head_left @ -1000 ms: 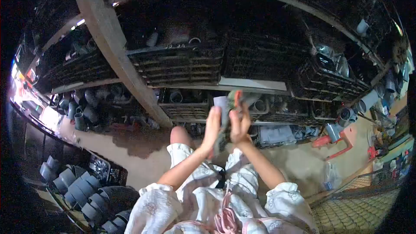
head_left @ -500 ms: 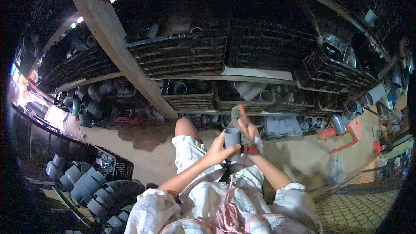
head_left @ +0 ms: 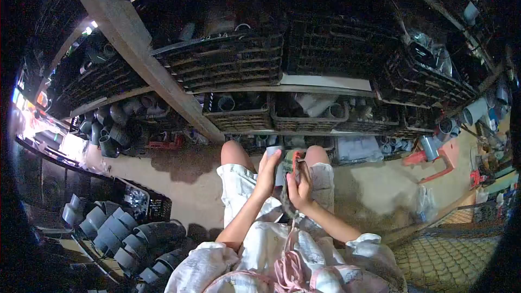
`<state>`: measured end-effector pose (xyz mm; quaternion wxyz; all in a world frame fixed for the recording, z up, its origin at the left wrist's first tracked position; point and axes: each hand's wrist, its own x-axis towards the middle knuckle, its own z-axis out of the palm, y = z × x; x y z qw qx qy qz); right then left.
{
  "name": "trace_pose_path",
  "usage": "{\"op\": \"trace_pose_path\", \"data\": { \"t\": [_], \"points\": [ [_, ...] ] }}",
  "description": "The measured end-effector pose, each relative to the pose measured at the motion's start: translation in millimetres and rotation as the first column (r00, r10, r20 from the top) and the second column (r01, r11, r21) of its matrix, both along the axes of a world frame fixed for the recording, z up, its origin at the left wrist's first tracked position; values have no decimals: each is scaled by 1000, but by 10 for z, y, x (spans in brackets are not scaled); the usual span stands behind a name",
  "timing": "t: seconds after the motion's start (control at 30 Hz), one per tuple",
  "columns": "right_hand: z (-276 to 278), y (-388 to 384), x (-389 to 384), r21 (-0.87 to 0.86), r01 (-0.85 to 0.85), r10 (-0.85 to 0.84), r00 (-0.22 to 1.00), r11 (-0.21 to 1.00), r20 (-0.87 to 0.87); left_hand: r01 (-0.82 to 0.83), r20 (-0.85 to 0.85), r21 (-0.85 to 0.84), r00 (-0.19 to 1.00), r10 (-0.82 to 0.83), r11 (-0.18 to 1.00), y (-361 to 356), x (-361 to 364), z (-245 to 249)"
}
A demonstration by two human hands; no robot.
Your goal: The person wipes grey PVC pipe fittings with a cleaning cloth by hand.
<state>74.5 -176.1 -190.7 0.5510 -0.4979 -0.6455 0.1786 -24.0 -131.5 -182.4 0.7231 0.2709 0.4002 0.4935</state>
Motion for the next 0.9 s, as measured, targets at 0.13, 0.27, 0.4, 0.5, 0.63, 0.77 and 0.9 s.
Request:
{"op": "trace_pose_path", "data": {
  "t": [0.13, 0.27, 0.4, 0.5, 0.63, 0.77, 0.9],
  "points": [
    [-57, 101, 69, -252, 71, -169, 904, 965, -392, 244, -330, 192, 928, -171, 951, -184, 6, 64],
    [-91, 69, 110, -297, -44, -125, 841, 954, -526, 173, -286, 173, 951, -118, 970, -230, 11, -40],
    [55, -23, -84, -11, 96, -96, 991, 995, -90, 36, -129, 103, 991, -22, 994, -89, -29, 71],
    [-51, 98, -5, -287, 83, -229, 820, 954, -525, 241, -310, 134, 931, -191, 961, -179, 17, 215],
    [158, 119, -56, -227, 72, -176, 858, 971, -482, 113, -97, 78, 990, -105, 991, -93, 62, 30],
    [139, 154, -31, -90, 38, -67, 935, 995, -347, 132, -267, 220, 961, -71, 967, 89, 39, 99],
    [589, 721, 210, -98, -54, -12, 815, 994, -580, 129, -142, 360, 986, -82, 924, 185, 160, 550]
  ]
}}
